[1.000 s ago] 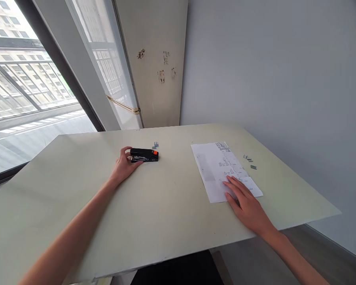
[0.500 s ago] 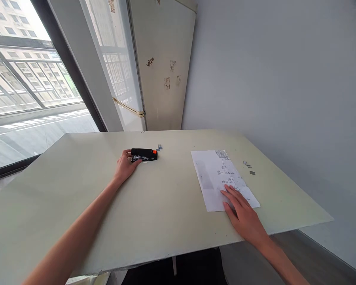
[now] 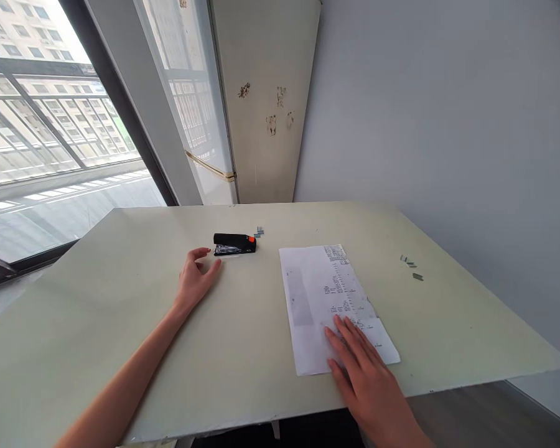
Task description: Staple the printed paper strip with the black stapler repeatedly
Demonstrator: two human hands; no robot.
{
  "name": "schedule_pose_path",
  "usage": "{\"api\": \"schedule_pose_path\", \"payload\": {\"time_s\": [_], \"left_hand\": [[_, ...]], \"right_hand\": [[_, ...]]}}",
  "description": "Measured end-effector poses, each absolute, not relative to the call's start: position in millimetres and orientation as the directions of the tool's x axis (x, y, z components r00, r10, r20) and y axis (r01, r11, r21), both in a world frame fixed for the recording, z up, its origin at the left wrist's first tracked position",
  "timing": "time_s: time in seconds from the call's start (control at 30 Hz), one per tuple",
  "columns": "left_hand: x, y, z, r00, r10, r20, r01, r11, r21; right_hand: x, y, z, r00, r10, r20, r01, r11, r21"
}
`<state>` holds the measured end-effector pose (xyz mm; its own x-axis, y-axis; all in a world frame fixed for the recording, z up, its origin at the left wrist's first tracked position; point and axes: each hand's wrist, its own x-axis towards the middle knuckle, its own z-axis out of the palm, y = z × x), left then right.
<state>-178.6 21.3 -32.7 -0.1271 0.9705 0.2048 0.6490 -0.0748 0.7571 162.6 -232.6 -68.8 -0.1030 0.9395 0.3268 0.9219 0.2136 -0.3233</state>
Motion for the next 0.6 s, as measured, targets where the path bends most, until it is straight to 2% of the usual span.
{"api": "schedule_pose_path", "payload": {"time_s": [0.1, 0.23, 0.37, 0.5, 0.6], "left_hand": [[-177, 9, -33, -0.106, 0.973, 0.205, 0.680, -0.080, 0.729], [-172, 3, -28, 0.028, 0.944, 0.329, 0.733, -0.243, 0.635], [-166, -2, -22, 0.150, 0.894, 0.422, 0.768, -0.374, 0.521], [-162, -6, -18, 0.304, 0.836, 0.457, 0.750, -0.505, 0.426], [-161, -5, -18, 0.413, 0.796, 0.443, 0.714, -0.585, 0.385]], "right_hand": [[145, -230, -66, -0.114, 0.929, 0.353, 0.911, 0.239, -0.335], [142, -225, -54, -0.102, 0.937, 0.334, 0.864, 0.250, -0.437], [172, -214, -42, 0.031, 0.969, 0.245, 0.819, 0.116, -0.563], [206, -195, -48, 0.154, 0.969, 0.193, 0.842, -0.027, -0.538], [217, -183, -59, 0.104, 0.975, 0.196, 0.873, 0.004, -0.488]]}}
